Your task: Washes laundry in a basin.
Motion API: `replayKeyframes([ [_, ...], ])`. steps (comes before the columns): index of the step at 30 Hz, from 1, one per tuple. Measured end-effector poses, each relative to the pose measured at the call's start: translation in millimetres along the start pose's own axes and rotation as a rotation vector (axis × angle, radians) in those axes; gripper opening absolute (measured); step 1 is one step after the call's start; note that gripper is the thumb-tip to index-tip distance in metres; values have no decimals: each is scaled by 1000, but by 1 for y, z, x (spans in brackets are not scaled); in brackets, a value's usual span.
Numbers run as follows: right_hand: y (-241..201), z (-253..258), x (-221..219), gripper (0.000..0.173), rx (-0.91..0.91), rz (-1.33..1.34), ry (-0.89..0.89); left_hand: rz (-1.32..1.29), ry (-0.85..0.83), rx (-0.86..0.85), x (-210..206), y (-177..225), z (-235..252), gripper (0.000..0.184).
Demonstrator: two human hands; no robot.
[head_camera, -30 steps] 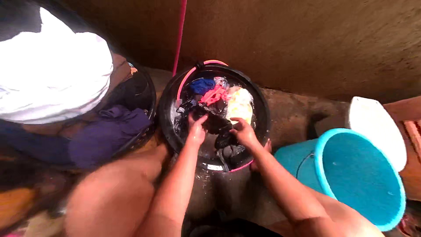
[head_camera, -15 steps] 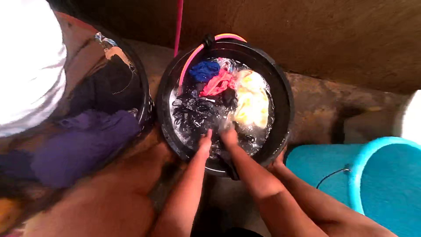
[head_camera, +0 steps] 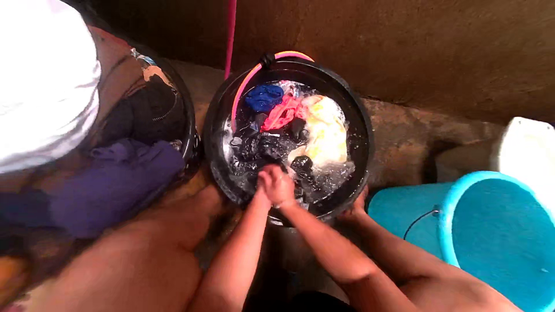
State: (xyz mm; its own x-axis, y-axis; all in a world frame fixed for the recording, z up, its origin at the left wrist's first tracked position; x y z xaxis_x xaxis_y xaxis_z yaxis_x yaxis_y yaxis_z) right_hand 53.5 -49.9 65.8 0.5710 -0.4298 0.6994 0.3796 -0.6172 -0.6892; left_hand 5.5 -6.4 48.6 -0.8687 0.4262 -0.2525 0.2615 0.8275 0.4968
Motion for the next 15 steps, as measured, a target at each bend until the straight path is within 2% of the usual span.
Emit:
replayKeyframes([
  [2, 29, 29, 23, 49, -203, -68, -14, 99, 25, -40, -17, -6, 21, 50],
  [5, 61, 36, 47, 57, -352, -229, -42, 394, -131, -144, -23, -10, 24, 40],
  [6, 68, 35, 54, 57, -394, -300, -125, 479, -194, -107, -20, -17, 29, 48],
  [8, 76, 41, 68, 51, -424, -355, -232, 625, -237, 17, -10, -33, 37, 78],
  [9, 76, 46, 73, 46, -413, -353, -238, 648, -214, 64, -6, -39, 40, 81],
  [11, 73, 63, 71, 43, -339, -306, -235, 549, -132, 109, 0, -41, 45, 67],
  [13, 75, 83, 49, 50, -236, -236, -226, 394, -51, 110, 5, -35, 54, 45],
  [15, 87, 97, 17, 59, -228, -235, -235, 292, 33, 76, 9, -28, 65, 41],
])
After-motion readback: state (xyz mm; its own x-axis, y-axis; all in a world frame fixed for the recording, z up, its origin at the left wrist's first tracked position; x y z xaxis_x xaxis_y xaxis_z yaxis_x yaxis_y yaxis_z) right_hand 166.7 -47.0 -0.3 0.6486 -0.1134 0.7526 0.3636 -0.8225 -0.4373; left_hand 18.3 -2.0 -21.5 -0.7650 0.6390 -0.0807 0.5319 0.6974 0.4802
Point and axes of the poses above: each hand's wrist, its own z-axis towards the middle knuckle, its own x-axis out of the back of the hand, y = z × x, the point moved 3 cm from there along z, towards the middle knuckle, and after that the axes turned 2 degrees about z, right-handed, at the moved point
